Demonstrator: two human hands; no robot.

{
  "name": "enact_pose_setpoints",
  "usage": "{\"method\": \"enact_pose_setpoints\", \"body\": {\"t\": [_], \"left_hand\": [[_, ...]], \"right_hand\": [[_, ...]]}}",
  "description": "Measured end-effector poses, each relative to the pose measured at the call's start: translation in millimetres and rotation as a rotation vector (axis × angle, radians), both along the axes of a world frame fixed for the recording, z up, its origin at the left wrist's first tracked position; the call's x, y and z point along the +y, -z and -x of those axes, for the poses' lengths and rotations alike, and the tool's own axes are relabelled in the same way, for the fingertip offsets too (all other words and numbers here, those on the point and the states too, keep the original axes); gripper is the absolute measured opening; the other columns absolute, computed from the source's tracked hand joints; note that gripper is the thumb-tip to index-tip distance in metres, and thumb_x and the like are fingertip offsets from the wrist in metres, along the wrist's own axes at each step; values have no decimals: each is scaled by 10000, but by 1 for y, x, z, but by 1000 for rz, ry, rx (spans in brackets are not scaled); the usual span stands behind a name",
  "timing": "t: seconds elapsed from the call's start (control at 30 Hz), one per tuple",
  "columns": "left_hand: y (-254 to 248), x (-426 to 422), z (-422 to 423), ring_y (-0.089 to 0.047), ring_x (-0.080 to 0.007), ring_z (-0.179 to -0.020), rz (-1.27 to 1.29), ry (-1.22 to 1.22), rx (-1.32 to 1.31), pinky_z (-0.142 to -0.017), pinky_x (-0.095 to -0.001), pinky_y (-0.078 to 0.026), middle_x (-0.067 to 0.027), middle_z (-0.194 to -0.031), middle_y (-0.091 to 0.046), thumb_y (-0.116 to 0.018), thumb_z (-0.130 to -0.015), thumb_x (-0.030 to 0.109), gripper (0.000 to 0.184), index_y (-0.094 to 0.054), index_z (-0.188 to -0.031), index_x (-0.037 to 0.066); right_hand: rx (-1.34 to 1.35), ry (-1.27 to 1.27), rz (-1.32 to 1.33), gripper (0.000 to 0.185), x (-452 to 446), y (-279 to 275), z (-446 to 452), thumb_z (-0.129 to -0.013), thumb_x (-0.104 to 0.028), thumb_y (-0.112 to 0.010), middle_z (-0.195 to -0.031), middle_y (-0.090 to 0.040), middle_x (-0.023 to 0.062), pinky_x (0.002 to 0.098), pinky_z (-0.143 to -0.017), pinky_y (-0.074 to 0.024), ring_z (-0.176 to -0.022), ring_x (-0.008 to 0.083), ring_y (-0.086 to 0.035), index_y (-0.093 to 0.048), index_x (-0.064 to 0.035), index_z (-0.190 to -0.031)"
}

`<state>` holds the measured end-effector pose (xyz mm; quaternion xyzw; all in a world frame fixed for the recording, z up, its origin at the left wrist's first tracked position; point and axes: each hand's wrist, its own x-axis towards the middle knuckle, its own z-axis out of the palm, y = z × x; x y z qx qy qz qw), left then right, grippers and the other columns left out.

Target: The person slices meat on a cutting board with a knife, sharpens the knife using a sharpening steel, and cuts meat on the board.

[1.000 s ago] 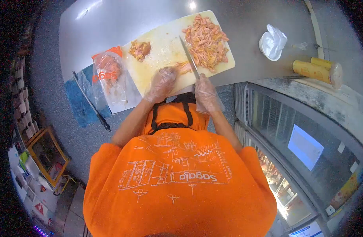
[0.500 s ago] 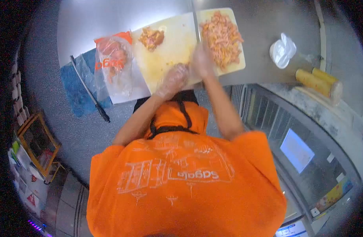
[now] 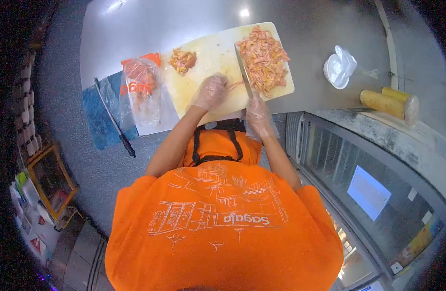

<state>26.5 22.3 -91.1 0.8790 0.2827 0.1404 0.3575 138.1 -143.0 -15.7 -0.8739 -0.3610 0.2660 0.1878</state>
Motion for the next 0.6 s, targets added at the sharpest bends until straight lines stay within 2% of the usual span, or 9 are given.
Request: {"method": "enact_pose_setpoints", "body": {"t": [0.1,0.17,0.27,0.33,0.6], "left_hand": [[-42,13,9,-663,-393,-722,164,22,57,-680,-475,-522,-225,-759,-660,-658,-800,180,173,-667,-758,12],[-80,14,15,-662,-394,-686,253,-40,130,-652,-463,-527,-218,-724,-659,-661,-774,163,137,-673,-754,29],[-96,9,15,-673,-386,-675,190,-61,97,-657,-439,-541,-226,-703,-666,-710,-757,170,158,-679,-689,31],[-104,0,8,-677,-383,-700,177,-36,100,-650,-424,-535,-234,-763,-670,-667,-777,146,124,-678,-733,31],[-67,17,0,-660,-424,-689,12,8,156,-629,-445,-512,-258,-754,-647,-595,-825,104,114,-661,-783,21]], "right_hand": [[-27,-39,71,199,-6,6,-7,-1048,-174,-455,-946,-650,334,606,-786,-474,-926,541,-627,-472,3,-1137],[17,-10,125,218,-5,8,-6,-1036,-185,-446,-959,-657,311,600,-800,-497,-936,517,-647,-486,-2,-1147],[45,0,103,218,-3,5,-9,-1049,-210,-443,-954,-662,312,601,-794,-496,-940,518,-649,-468,-6,-1122],[74,2,86,221,-3,4,-10,-1057,-219,-445,-954,-663,317,605,-788,-488,-934,524,-645,-456,-6,-1114],[135,-56,81,275,-7,-12,-23,-1032,-189,-436,-1010,-674,282,566,-852,-529,-969,493,-660,-489,16,-1208]]}}
